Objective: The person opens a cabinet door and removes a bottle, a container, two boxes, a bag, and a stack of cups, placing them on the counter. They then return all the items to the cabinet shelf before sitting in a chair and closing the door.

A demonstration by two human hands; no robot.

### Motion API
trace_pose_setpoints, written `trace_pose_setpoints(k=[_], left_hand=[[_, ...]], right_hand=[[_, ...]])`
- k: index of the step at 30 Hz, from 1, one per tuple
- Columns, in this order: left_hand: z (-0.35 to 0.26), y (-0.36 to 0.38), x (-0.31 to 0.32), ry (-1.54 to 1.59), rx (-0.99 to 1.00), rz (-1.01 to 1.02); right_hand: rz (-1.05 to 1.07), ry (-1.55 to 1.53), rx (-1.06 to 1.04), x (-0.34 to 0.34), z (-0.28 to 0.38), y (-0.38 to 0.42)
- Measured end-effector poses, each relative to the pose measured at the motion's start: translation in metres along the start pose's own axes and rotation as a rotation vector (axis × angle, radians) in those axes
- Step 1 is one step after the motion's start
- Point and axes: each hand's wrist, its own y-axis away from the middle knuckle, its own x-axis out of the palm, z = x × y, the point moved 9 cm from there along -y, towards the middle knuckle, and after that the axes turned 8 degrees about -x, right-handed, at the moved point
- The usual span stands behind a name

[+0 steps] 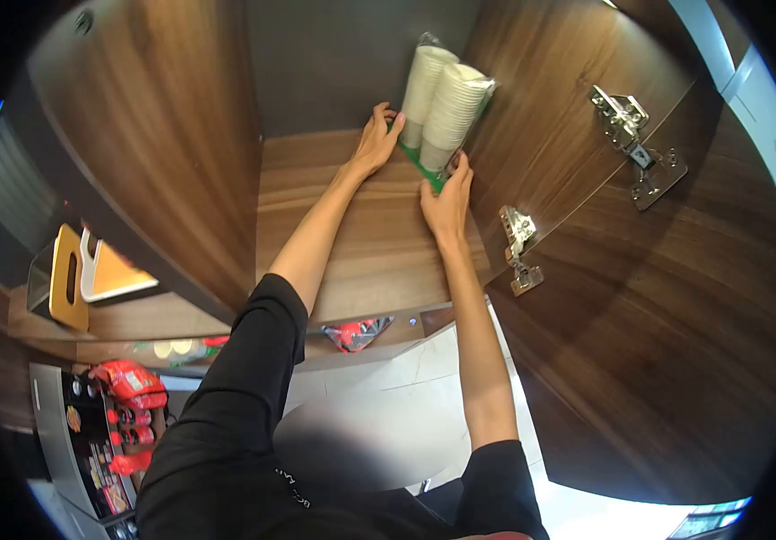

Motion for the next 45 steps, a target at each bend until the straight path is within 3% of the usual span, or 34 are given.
trace_pose_setpoints(k=[6,10,17,21,27,29,31,33,34,36,38,40,44,45], left_hand=[[-0.005,-0.009,0.017,-0.223,-0.057,0.173],[-0.001,-0.002,0.021,-0.358,-0.011,0.126],[-0.016,0.069,-0.007,-0.319,-0.010,0.011],[-0.034,0.130,-0.031,-0.373,0.054,-0.069],[-0.094,0.269,-0.070,-0.403,-0.012,0.041],[-0.125,0.327,-0.090,-0.287,-0.020,-0.006],[-0.141,0.377,-0.102,-0.248,0.081,-0.129],[-0.154,0.416,-0.114,-0.239,0.034,-0.149],[-0.158,0.436,-0.120,-0.231,0.007,-0.155],[-0.159,0.475,-0.130,-0.233,-0.063,-0.203],[-0.149,0.510,-0.137,-0.236,-0.159,-0.228],[-0.117,0.548,-0.140,-0.243,-0.280,-0.236],[-0.024,0.622,-0.147,-0.298,-0.501,-0.220],[0.005,0.639,-0.148,-0.280,-0.525,-0.196]], right_hand=[[-0.060,-0.102,-0.007,-0.006,-0.001,-0.001],[-0.092,-0.175,0.000,-0.007,0.003,-0.004],[-0.151,-0.116,0.028,-0.013,-0.015,0.006],[-0.096,-0.189,0.049,-0.026,0.000,0.028],[0.084,-0.116,0.010,-0.072,0.052,0.112],[0.126,-0.368,0.099,-0.096,0.098,0.152],[0.136,-0.306,0.076,-0.118,0.116,0.193],[0.227,-0.313,0.145,-0.127,0.141,0.233],[0.393,-0.061,0.152,-0.125,0.135,0.263],[0.502,0.325,-0.216,-0.133,0.125,0.340],[0.521,0.323,-0.524,-0.125,0.112,0.417],[0.681,0.082,-0.395,-0.098,0.084,0.480],[0.724,-0.456,0.136,-0.041,0.152,0.449],[0.716,-0.513,0.157,-0.026,0.163,0.449]])
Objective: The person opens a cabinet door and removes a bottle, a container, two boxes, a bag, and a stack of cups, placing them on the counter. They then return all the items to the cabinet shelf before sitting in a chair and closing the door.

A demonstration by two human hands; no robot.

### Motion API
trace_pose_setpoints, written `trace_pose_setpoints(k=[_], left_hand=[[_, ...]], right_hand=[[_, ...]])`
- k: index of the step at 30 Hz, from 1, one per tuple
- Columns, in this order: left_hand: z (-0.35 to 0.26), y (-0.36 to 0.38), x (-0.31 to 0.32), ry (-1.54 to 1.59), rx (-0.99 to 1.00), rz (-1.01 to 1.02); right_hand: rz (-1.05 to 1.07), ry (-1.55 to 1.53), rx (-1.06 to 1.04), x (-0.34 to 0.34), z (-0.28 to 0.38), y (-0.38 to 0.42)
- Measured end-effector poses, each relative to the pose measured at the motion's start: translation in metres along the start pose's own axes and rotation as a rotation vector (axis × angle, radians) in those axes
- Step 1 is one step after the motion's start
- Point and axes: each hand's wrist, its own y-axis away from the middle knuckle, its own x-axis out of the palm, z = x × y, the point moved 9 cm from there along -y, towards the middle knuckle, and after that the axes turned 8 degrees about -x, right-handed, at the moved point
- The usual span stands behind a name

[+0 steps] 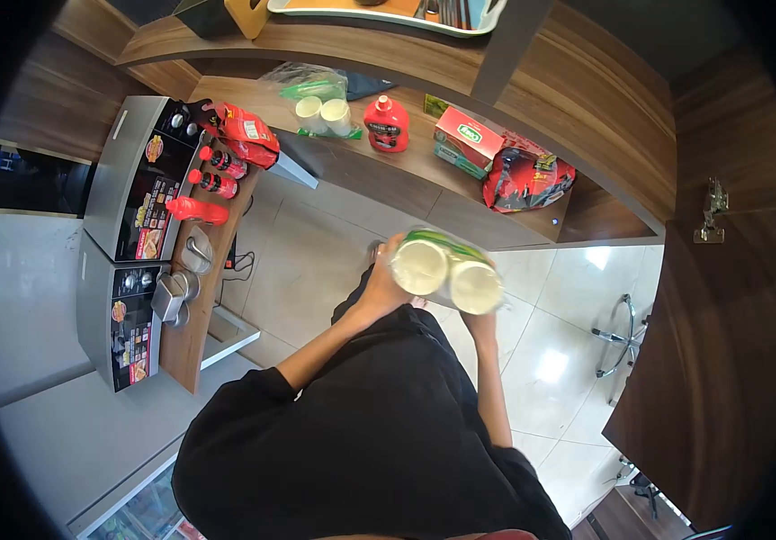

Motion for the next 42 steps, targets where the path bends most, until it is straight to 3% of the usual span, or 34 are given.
trace_pose_setpoints(k=[3,5,9,12,14,18,22,23,26,29,31,34,37,42], left_hand=[[0.073,-0.006,0.012,0.076,-0.124,0.049],[0.084,-0.019,0.000,0.098,-0.144,0.025],[0.129,-0.067,-0.008,0.009,-0.249,0.032],[0.181,-0.119,-0.004,0.093,-0.284,-0.085],[0.186,-0.159,0.001,0.100,-0.262,-0.061],[0.182,-0.220,0.011,0.008,-0.233,-0.014],[0.181,-0.254,0.021,-0.025,-0.197,0.031],[0.168,-0.257,0.018,-0.039,-0.025,-0.007],[0.186,-0.269,0.036,-0.022,-0.069,0.183],[0.207,-0.266,0.038,0.067,-0.305,0.181],[0.200,-0.261,0.032,0.210,-0.284,0.072],[0.197,-0.249,0.028,0.299,-0.305,0.031],[0.204,-0.239,0.028,0.278,-0.349,0.060],[0.218,-0.224,0.025,0.163,-0.346,0.053]], right_hand=[[0.086,0.065,-0.054,0.053,-0.050,0.000],[0.166,0.084,-0.053,0.086,-0.075,-0.009],[0.075,0.185,-0.205,0.122,-0.106,-0.047],[0.088,0.355,-0.210,0.148,-0.159,-0.080],[0.001,0.305,-0.212,0.151,-0.174,-0.105],[-0.069,0.218,0.024,0.145,-0.179,-0.155],[-0.224,0.266,0.000,0.135,-0.172,-0.187],[-0.233,0.230,0.043,0.134,-0.173,-0.190],[-0.192,0.161,0.170,0.135,-0.179,-0.193],[-0.176,0.089,0.328,0.146,-0.227,-0.185],[-0.287,0.030,0.394,0.145,-0.231,-0.177],[-0.296,0.188,0.344,0.148,-0.212,-0.171],[-0.366,-0.154,0.468,0.151,-0.181,-0.163],[-0.441,-0.272,0.433,0.147,-0.153,-0.144]])
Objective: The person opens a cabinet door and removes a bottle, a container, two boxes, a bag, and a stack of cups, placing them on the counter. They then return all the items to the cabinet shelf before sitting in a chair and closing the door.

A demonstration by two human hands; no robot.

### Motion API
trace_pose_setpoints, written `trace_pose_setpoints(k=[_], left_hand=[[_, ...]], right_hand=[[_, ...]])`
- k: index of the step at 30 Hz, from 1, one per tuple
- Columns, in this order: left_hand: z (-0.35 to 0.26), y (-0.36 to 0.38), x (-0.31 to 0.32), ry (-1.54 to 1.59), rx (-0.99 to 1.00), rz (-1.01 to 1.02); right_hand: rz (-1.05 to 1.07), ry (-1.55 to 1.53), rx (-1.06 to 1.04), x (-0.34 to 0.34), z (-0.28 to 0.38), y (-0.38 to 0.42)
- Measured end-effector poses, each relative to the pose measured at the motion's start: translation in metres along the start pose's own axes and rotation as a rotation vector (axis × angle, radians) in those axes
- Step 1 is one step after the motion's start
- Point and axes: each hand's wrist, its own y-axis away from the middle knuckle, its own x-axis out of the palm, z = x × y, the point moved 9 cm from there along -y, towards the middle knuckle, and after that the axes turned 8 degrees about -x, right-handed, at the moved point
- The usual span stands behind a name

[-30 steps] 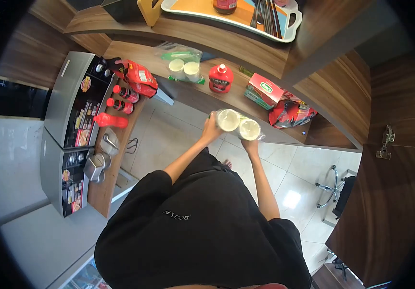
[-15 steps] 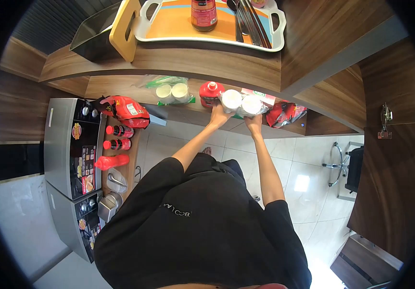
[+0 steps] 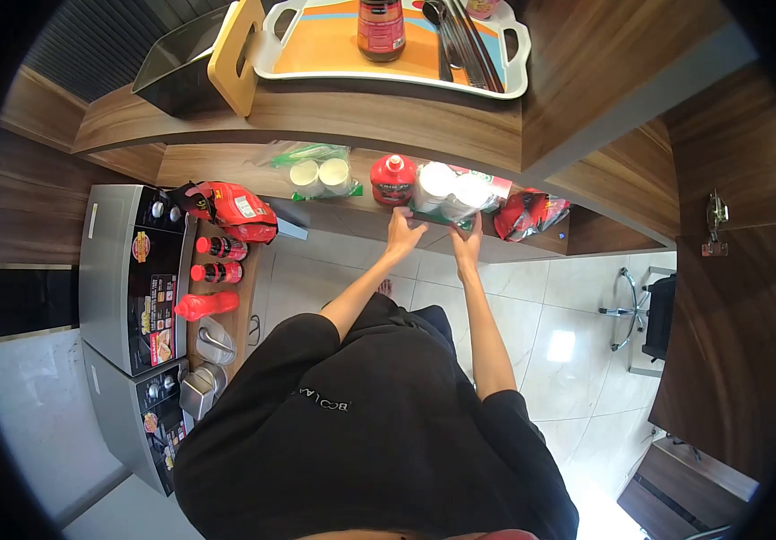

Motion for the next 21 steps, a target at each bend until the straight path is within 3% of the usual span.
trace_pose_setpoints(k=[3,5,7,11,12,13,14,15,17,20,21], left_hand=[[0.029,0.012,0.004,-0.036,-0.032,0.172],[0.054,0.033,0.000,-0.044,-0.059,0.311],[0.129,0.047,-0.004,-0.108,-0.135,0.468],[0.273,0.114,-0.074,-0.570,-0.199,0.233],[0.334,0.130,-0.093,-0.818,-0.206,0.188],[0.391,0.148,-0.095,-0.895,-0.286,0.433],[0.398,0.183,-0.110,-0.933,-0.422,0.391],[0.421,0.214,-0.115,-0.807,-0.688,0.486],[0.402,0.262,-0.108,-0.594,-0.862,0.327],[0.403,0.293,-0.062,-0.183,-0.872,0.242],[0.379,0.295,-0.042,-0.207,-0.794,0.170]], right_hand=[[0.081,-0.031,0.034,-0.027,-0.028,0.022],[0.180,-0.137,0.169,-0.057,-0.035,0.051],[0.089,-0.329,0.230,-0.107,-0.042,0.086],[-0.248,-0.337,0.354,-0.244,-0.067,0.153],[-0.340,-0.360,0.322,-0.283,-0.067,0.170],[-0.431,-0.383,0.288,-0.321,-0.066,0.184],[-0.525,-0.376,0.257,-0.356,-0.056,0.199],[-0.583,-0.366,0.225,-0.391,-0.045,0.209],[-0.649,-0.338,0.080,-0.449,-0.007,0.228],[-0.736,-0.347,-0.080,-0.503,0.075,0.242],[-0.743,-0.367,-0.156,-0.514,0.104,0.242]])
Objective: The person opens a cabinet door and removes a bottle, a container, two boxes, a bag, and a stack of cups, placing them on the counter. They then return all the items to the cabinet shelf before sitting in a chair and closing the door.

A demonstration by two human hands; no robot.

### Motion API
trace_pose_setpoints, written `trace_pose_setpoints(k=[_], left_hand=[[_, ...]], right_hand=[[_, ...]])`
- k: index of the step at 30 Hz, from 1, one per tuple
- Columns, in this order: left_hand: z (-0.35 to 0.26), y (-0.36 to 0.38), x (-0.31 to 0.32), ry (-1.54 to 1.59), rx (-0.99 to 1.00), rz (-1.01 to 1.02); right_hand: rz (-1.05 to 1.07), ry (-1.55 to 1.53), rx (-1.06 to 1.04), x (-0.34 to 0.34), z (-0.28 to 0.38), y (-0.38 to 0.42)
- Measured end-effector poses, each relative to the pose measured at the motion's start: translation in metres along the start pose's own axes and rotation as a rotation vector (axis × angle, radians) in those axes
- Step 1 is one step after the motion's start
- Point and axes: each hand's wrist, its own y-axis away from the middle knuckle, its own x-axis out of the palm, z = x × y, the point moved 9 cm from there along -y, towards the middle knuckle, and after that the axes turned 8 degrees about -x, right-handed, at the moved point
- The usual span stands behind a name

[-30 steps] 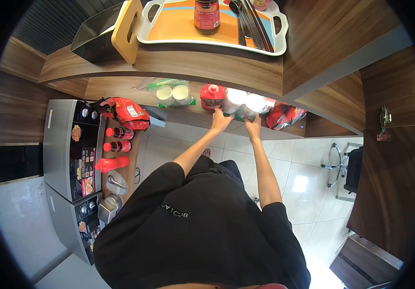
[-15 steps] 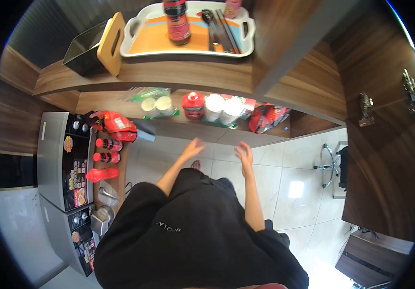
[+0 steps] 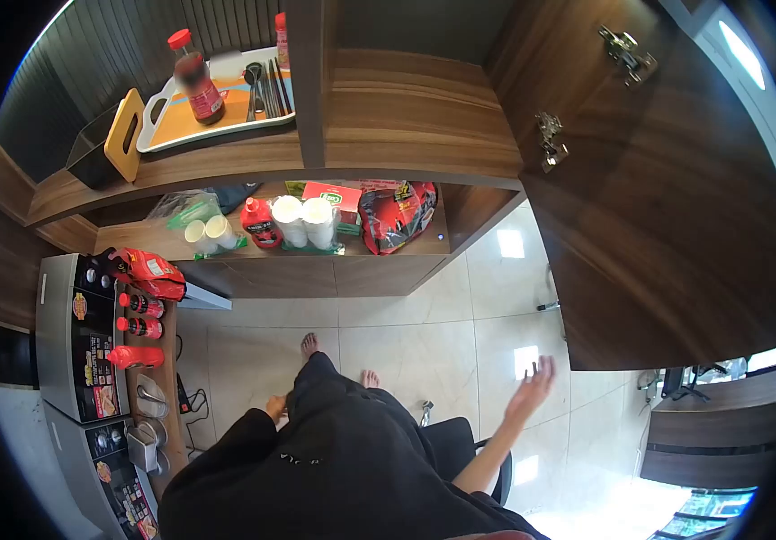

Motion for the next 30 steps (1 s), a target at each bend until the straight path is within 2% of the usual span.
trace_pose_setpoints(k=[1,3,6,9,12,15,18,20,23,26,28,30], left_hand=[[-0.018,0.017,0.014,0.003,0.068,-0.083],[-0.036,-0.027,0.065,-0.520,0.434,-0.109],[-0.046,-0.021,0.078,-0.604,0.327,-0.201],[-0.088,0.056,0.088,-0.847,0.383,-0.016],[-0.088,0.080,0.085,-0.871,0.401,-0.003],[-0.054,0.041,0.089,-0.802,0.395,-0.014],[-0.050,0.092,0.079,-0.632,0.209,-0.011],[-0.010,0.023,0.091,-0.842,0.328,0.001],[0.023,0.003,0.090,-1.002,0.347,0.066],[0.013,0.065,0.065,-0.913,0.314,0.155],[0.013,0.086,0.051,-0.814,0.314,0.108],[0.031,0.077,0.025,-0.699,0.292,0.091]], right_hand=[[-0.019,-0.002,-0.043,0.006,0.029,-0.005],[0.016,-0.051,-0.166,0.015,0.071,-0.015],[-0.012,-0.178,-0.319,0.055,0.127,0.001],[0.017,0.020,-0.458,0.061,0.139,0.012],[0.135,0.107,-0.413,0.066,0.133,0.024],[0.213,0.117,-0.397,0.086,0.149,0.043],[0.237,0.149,-0.351,0.080,0.149,0.038],[0.215,0.171,-0.339,0.073,0.149,0.034],[0.168,0.206,-0.339,0.077,0.150,0.039],[0.110,0.265,-0.373,0.083,0.145,0.048],[0.034,0.341,-0.387,0.088,0.145,0.051],[-0.036,0.408,-0.386,0.090,0.146,0.055]])
